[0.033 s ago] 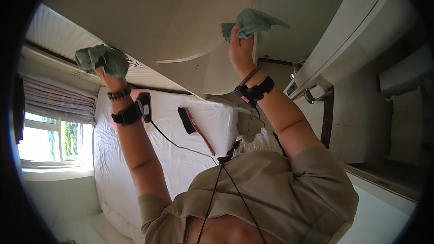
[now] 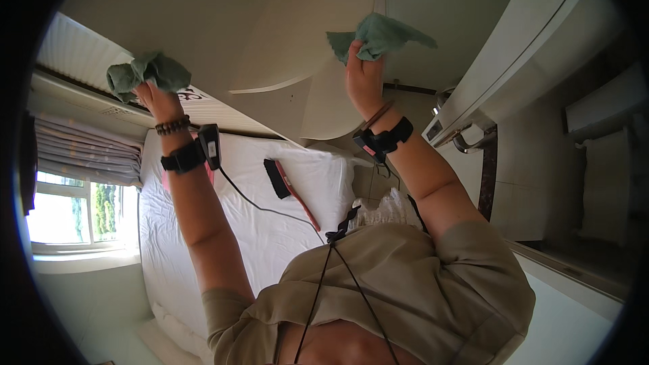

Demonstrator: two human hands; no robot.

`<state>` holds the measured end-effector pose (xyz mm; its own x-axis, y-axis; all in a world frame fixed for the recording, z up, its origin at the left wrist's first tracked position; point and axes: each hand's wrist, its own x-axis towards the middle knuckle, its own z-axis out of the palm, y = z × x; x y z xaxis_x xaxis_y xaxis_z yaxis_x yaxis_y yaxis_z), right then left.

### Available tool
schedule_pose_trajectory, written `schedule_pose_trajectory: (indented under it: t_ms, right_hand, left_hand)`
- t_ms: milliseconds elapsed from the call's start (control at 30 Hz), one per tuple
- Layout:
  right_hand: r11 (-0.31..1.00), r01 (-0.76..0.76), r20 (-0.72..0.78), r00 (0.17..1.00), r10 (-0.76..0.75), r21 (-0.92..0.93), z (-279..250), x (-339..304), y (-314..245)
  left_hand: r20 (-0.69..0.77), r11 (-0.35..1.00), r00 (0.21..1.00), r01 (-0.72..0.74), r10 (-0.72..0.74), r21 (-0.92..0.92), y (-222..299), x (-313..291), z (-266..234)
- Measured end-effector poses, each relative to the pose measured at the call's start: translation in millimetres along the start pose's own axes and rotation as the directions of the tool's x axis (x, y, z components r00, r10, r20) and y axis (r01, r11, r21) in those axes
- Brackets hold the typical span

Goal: The person wipes down the surface and edges of a white bedroom door using a cloth in each hand.

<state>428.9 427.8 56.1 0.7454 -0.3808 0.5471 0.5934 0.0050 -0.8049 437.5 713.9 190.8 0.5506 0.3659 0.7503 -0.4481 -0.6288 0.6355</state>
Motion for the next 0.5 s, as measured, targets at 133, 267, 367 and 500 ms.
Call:
schedule_pose_trajectory:
  t_ms: [133,267,367,500]
  right_hand:
    - [0.985,0.108,-0.003,0.994,-0.109,-0.136,-44,-39,-10]
    - [0.821,0.343,0.253,0.935,-0.249,-0.457,-100,-83,-49]
    - [0.758,0.407,0.393,0.894,-0.216,-0.509,-113,-71,-105]
    - [0.667,0.153,0.046,0.984,-0.175,-0.729,-156,-89,-95]
  left_hand:
    - [-0.164,0.949,0.965,-0.154,0.204,0.274,-17,-5,51]
    - [-0.017,0.916,0.996,-0.079,0.093,0.393,-97,-84,67]
    - [-0.036,0.944,0.99,0.138,-0.134,0.3,-147,-161,66]
    - [0.108,0.897,0.981,0.1,-0.161,0.43,-158,-187,75]
